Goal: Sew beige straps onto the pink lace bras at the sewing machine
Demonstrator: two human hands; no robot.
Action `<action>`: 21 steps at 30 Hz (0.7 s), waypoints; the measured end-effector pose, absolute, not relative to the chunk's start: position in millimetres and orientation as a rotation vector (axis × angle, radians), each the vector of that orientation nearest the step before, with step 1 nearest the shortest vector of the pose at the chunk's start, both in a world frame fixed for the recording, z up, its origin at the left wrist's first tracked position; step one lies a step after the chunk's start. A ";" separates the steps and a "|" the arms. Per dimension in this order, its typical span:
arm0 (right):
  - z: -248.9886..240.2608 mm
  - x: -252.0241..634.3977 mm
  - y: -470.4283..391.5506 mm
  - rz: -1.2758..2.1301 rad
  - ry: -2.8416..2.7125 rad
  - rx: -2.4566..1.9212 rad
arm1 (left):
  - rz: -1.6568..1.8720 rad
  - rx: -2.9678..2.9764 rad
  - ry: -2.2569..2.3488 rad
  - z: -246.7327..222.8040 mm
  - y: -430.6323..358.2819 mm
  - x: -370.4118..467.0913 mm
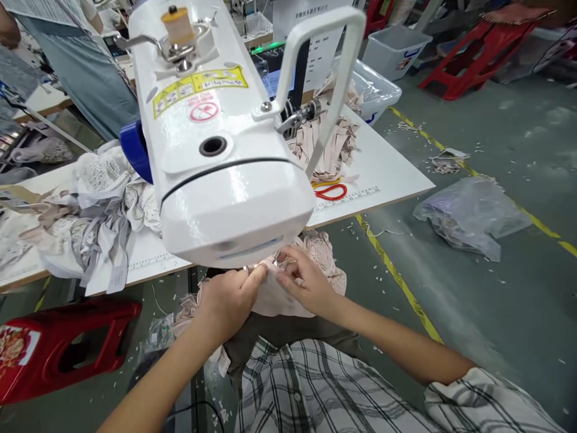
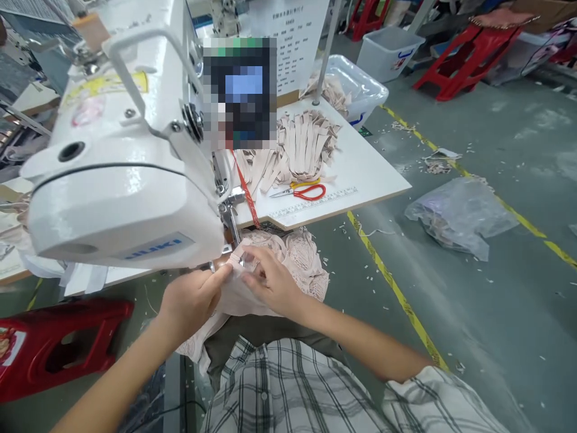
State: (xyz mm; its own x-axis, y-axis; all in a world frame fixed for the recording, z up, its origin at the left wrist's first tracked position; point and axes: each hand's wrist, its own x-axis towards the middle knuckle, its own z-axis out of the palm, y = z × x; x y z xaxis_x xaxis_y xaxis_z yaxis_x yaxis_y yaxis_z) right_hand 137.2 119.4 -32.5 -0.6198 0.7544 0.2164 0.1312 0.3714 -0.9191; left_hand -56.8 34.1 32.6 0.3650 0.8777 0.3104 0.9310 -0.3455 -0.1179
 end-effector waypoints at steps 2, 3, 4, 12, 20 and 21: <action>-27.9 136.7 121.4 1.211 -2.056 -0.780 | -0.249 -2.294 -1.663 33.0 30.2 -45.6; -23.4 136.1 124.3 1.175 -2.089 -0.779 | -0.233 -2.269 -1.690 33.0 28.8 -40.8; -18.3 135.3 128.1 1.143 -2.111 -0.777 | -0.220 -2.245 -1.716 32.9 27.9 -36.6; 10.4 125.4 164.6 1.150 -2.205 -0.714 | -0.213 -2.062 -1.831 35.1 32.0 -16.9; 15.5 115.4 185.8 1.263 -2.232 -0.587 | -0.209 -1.954 -1.927 33.1 32.6 -6.9; 14.7 114.7 187.1 1.283 -2.226 -0.581 | -0.212 -1.945 -1.929 33.9 33.0 -6.3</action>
State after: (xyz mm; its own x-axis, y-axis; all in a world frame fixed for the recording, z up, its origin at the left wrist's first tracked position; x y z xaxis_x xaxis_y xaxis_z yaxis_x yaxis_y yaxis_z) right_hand 114.7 187.1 14.7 -0.7828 0.5859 0.2095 0.1124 0.4643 -0.8785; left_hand -6.3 33.0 33.9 0.0403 0.9263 0.3746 0.9855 0.0250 -0.1677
